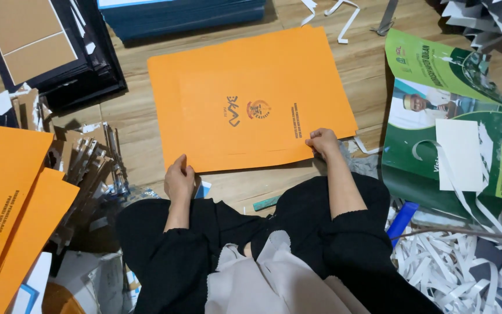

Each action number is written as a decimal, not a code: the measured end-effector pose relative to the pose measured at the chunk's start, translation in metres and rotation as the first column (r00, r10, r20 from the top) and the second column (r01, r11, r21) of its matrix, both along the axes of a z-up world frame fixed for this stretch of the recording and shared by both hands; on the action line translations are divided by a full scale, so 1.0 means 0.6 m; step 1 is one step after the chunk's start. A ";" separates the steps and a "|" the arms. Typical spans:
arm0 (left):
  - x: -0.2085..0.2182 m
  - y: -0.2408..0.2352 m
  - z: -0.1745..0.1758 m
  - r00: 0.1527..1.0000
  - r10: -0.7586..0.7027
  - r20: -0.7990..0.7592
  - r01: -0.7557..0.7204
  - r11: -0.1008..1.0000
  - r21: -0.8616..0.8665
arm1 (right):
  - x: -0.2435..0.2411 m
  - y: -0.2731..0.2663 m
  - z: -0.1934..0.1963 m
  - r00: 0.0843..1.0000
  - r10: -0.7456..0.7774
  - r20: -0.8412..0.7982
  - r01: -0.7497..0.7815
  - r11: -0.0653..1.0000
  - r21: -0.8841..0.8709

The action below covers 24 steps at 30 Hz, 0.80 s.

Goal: The person sits cross-legged on the floor and folds orange papers in half. They smooth the creases with their hands and stack the folded papers. The person also opens a folded paper to check the inside before folding it again.

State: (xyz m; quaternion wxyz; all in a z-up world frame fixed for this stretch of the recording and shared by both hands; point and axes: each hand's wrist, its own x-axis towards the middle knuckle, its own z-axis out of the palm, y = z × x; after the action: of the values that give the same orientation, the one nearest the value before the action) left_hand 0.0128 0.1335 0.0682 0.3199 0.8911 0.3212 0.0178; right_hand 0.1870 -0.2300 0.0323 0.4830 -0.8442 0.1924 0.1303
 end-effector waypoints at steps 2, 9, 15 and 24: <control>-0.004 -0.001 -0.003 1.000 0.005 -0.003 -0.005 1.000 0.008 | -0.013 0.002 0.015 1.000 0.005 -0.007 -0.005 0.999 0.032; -0.014 -0.003 -0.010 0.996 0.084 0.042 -0.086 0.995 0.050 | -0.038 -0.001 0.041 0.989 0.119 -0.088 -0.101 0.978 0.184; -0.016 0.020 -0.039 0.967 0.226 0.117 -0.224 0.974 -0.028 | -0.067 -0.001 0.106 0.970 0.210 -0.125 -0.174 0.952 0.250; -0.021 0.033 -0.054 0.931 0.329 0.159 -0.308 0.941 -0.143 | -0.045 -0.051 0.097 0.919 0.341 -0.196 -0.287 0.922 0.259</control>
State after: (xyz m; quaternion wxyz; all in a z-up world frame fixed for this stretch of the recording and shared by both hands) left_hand 0.0004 0.1532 0.0360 0.3915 0.8019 0.4317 0.1312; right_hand 0.1602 -0.2607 0.0908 0.5215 -0.7823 0.0940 0.3275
